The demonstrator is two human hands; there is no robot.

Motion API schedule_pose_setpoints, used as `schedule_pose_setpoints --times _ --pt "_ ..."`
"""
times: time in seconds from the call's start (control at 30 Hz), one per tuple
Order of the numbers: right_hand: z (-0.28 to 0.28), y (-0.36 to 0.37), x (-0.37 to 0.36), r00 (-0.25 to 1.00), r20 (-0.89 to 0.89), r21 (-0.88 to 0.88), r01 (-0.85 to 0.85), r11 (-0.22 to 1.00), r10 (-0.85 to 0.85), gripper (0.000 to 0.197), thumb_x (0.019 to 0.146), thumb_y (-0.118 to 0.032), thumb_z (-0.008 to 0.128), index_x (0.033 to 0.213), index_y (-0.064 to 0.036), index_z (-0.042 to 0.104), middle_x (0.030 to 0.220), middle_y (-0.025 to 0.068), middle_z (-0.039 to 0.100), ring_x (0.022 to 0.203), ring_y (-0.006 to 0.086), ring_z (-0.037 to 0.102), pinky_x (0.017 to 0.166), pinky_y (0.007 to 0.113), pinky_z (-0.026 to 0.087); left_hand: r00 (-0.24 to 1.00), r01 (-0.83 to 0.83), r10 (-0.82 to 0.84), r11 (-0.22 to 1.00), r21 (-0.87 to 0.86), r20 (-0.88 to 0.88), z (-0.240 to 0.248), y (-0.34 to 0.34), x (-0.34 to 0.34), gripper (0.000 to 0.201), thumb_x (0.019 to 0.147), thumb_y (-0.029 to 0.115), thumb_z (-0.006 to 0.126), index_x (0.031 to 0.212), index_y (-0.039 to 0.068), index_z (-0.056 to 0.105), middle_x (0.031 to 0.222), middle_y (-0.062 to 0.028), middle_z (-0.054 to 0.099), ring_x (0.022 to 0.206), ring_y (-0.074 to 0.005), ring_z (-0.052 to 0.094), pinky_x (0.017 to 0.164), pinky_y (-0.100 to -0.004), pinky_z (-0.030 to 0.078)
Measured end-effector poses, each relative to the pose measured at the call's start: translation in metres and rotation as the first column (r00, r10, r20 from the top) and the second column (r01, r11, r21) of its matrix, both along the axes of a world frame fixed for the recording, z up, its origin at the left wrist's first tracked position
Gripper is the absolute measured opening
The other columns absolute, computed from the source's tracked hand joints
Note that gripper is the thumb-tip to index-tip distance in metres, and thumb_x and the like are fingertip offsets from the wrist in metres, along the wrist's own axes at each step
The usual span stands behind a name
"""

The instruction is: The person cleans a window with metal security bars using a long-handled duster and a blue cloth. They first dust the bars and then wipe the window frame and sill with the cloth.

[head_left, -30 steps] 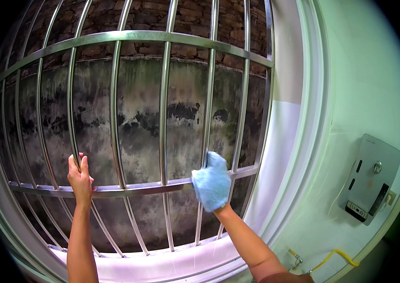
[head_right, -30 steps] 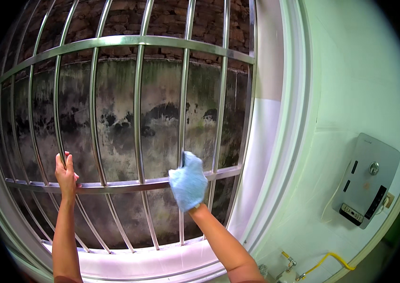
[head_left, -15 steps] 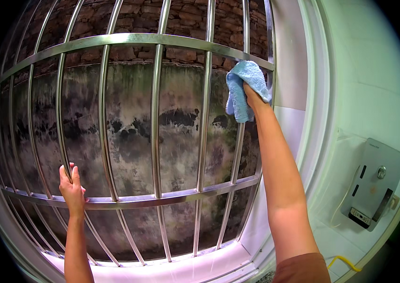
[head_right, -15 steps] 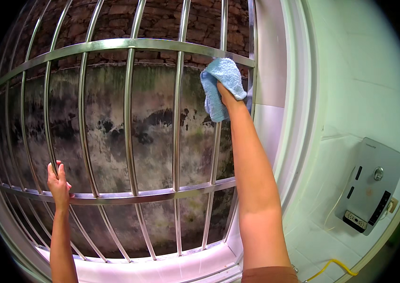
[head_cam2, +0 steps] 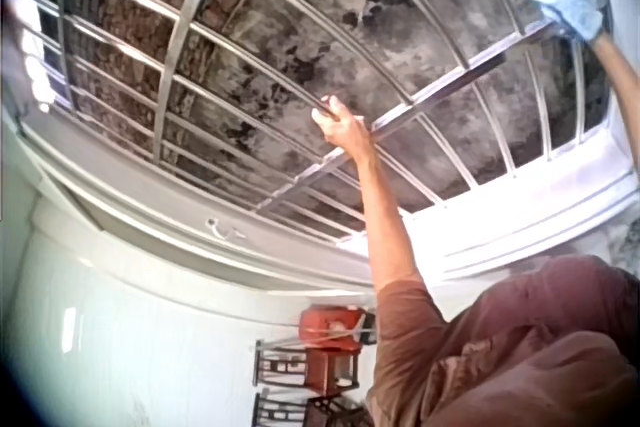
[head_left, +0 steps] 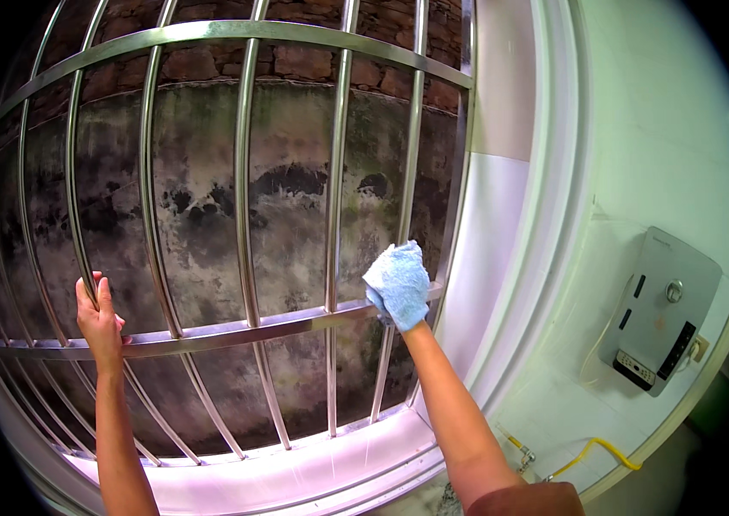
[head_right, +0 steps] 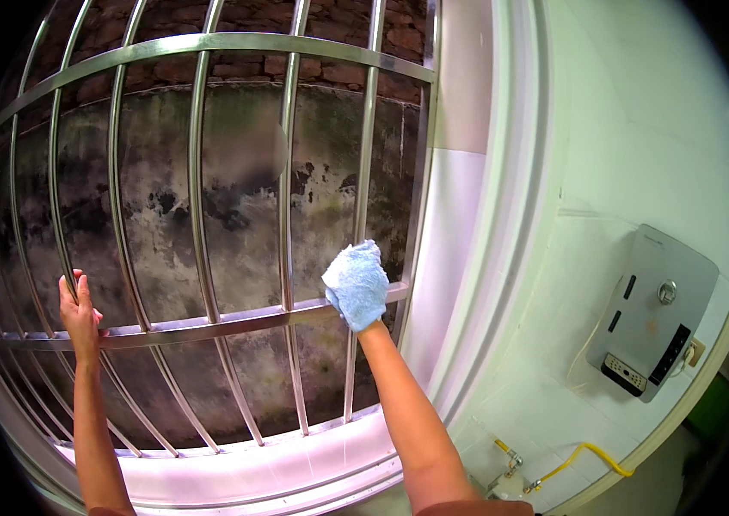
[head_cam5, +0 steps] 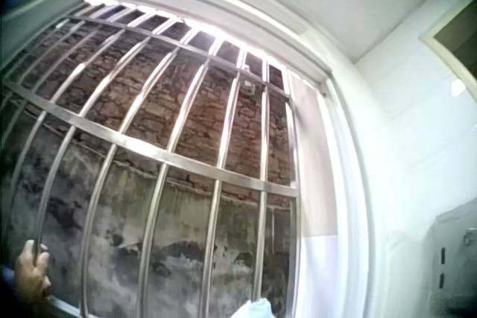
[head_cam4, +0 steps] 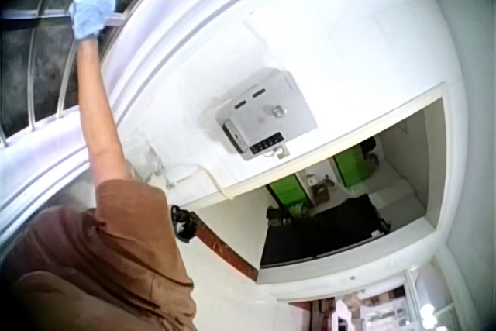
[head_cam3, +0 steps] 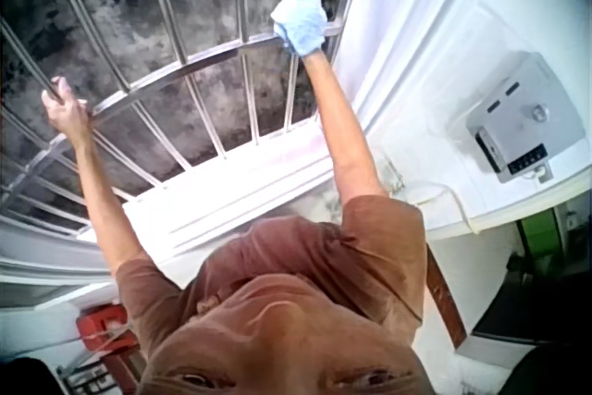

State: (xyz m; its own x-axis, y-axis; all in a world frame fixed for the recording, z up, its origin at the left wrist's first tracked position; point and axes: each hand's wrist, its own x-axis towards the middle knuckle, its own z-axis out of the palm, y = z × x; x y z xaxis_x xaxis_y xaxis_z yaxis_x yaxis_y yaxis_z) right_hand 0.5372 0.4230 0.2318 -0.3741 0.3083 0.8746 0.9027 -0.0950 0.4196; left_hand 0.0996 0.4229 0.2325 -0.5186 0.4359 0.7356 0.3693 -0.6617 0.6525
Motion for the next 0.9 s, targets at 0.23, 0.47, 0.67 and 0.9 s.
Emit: schedule_pose_setpoints --times 0.23,0.47,0.67,0.9 --pt "0.011 -0.04 -0.006 0.394 -0.573 0.459 -0.572 0.679 0.719 0.027 0.08 -0.006 0.052 0.107 -0.0028 0.05 0.091 0.0104 0.058 0.072 0.0219 0.056 0.068 0.03 0.047 1.0 -0.016 0.016 1.0 0.008 -0.014 0.003 -0.002 0.004 0.017 0.091 0.02 0.05 0.1 0.006 0.051 0.06 0.0024 0.047 0.039 -0.0033 0.036 0.034 -0.0201 0.03" --pt "0.214 0.027 0.106 0.946 -0.303 0.522 0.262 0.812 -0.11 0.012 0.075 -0.011 0.051 0.08 -0.0021 0.058 0.077 0.0206 0.056 0.074 0.0336 0.057 0.066 0.039 0.046 0.999 0.052 -0.052 0.997 0.063 -0.001 0.005 0.014 0.012 0.018 0.091 0.017 0.051 0.104 0.005 0.052 0.064 0.002 0.05 0.041 -0.0026 0.037 0.034 -0.0198 0.03" --pt "0.222 0.002 0.037 0.931 -0.36 0.281 0.164 0.946 -0.055 0.019 0.078 -0.015 0.051 0.087 0.0005 0.056 0.076 0.0175 0.057 0.079 0.0314 0.056 0.068 0.039 0.043 0.998 -0.066 0.066 0.997 0.039 -0.007 -0.006 0.005 -0.006 0.017 0.091 0.018 0.051 0.103 0.005 0.052 0.069 0.0018 0.051 0.042 -0.0023 0.037 0.036 -0.0199 0.032" --pt "0.146 0.027 0.058 0.876 -0.267 0.153 0.45 0.88 -0.402 0.018 0.081 -0.02 0.046 0.079 -0.0121 0.062 0.077 0.0046 0.057 0.085 0.0224 0.052 0.076 0.035 0.036 0.999 -0.035 0.035 0.999 -0.012 0.037 -0.003 -0.001 -0.006 0.018 0.091 0.022 0.052 0.103 0.009 0.054 0.059 0.0026 0.047 0.039 -0.0029 0.036 0.034 -0.0211 0.027"
